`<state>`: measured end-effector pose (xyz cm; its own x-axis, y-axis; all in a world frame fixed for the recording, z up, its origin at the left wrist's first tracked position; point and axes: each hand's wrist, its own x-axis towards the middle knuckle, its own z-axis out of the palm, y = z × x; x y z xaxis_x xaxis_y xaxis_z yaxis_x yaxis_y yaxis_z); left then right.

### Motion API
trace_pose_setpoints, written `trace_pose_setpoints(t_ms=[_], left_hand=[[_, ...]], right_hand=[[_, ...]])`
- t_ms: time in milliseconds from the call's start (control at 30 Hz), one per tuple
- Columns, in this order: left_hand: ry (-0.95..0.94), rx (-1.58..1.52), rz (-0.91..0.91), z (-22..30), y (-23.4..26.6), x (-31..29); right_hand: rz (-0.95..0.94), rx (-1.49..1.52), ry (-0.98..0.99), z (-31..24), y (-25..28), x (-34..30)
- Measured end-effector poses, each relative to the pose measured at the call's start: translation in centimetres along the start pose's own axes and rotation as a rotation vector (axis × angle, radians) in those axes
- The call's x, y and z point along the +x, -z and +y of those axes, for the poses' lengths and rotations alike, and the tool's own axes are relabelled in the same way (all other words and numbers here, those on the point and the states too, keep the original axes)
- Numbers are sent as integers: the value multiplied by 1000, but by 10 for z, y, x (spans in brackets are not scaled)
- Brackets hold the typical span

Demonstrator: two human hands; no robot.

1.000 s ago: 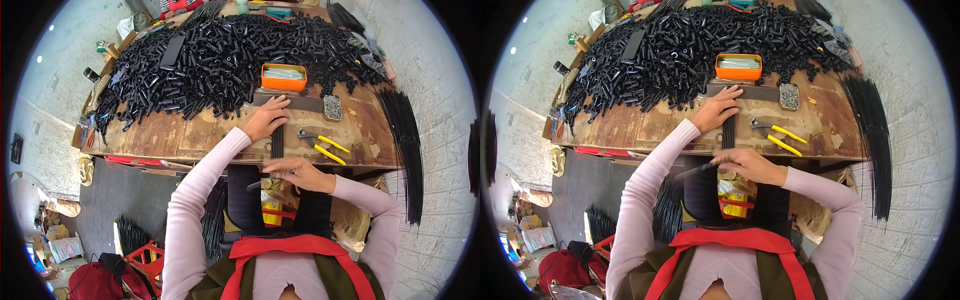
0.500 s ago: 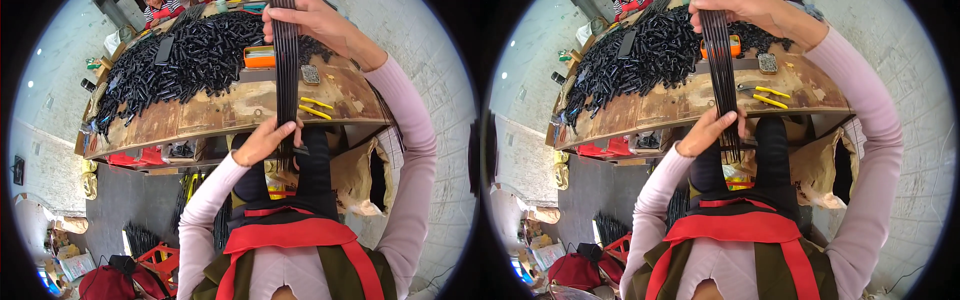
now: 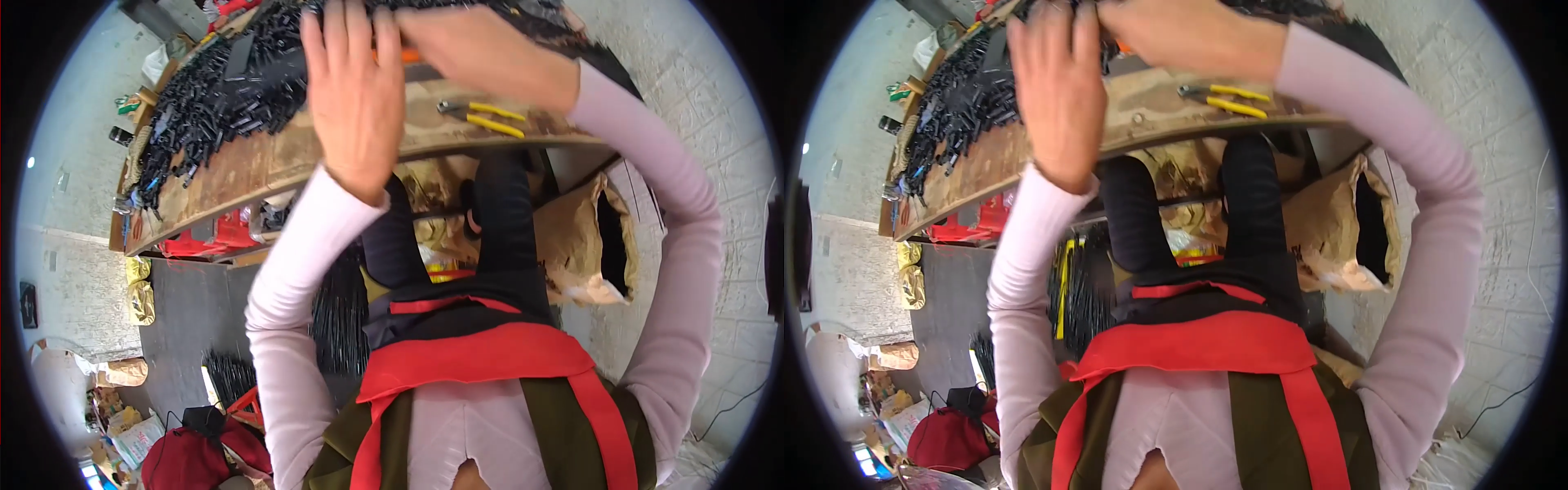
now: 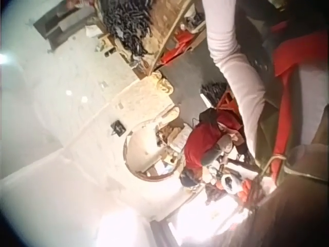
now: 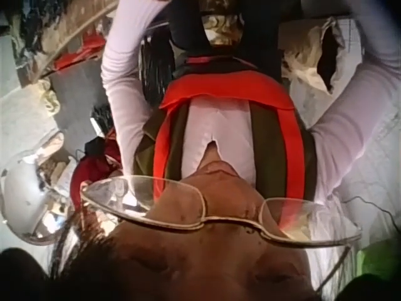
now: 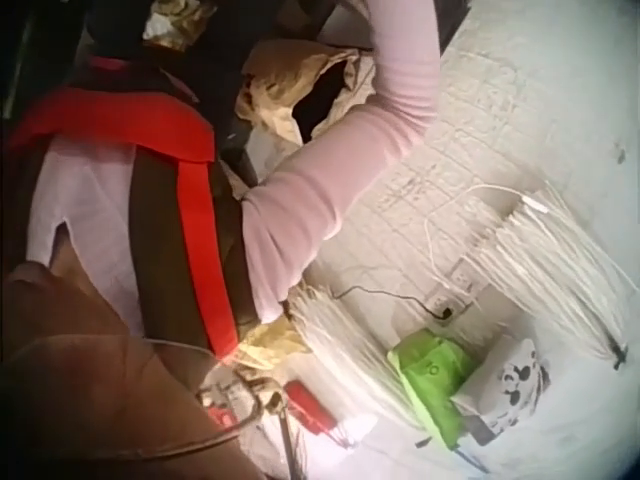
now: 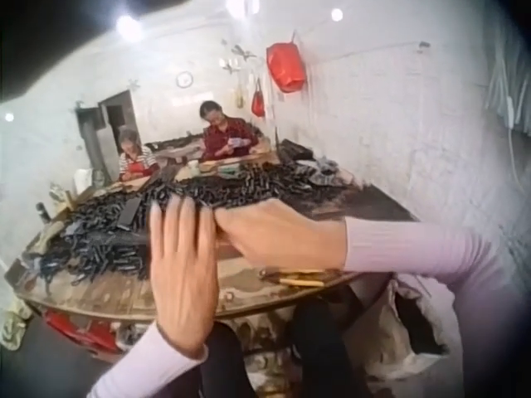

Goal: Assembling black plastic or rubber components and trimming them with clippers at a factory workbench.

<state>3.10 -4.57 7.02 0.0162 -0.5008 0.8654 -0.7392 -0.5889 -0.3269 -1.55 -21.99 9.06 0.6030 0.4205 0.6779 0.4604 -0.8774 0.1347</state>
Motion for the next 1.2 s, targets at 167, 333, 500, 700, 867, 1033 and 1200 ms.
trace_pose_setpoints(t_ms=[167,333,500,700,867,1033,1200], left_hand=[[164,-625,-192,29,4,-33],[719,-1684,-1058,68,-42,-116],[842,-1660,-1121,100,-33,-210],[995,-1721,-1246,146,-22,-330],[865,-1487,-1468,93,-8,-256],[744,-1338,-1139,71,-10,-251],[867,-1303,-954,18,-20,-201]], right_hand=[[292,1350,-966,-21,32,9],[431,1341,-1025,-59,-68,-78],[415,1235,-1278,-122,-126,-141],[357,1457,-1409,-177,-171,-203],[226,1601,-1333,-152,-154,-188],[287,1536,-1381,-116,-160,-174],[335,1531,-1493,-113,-174,-177]])
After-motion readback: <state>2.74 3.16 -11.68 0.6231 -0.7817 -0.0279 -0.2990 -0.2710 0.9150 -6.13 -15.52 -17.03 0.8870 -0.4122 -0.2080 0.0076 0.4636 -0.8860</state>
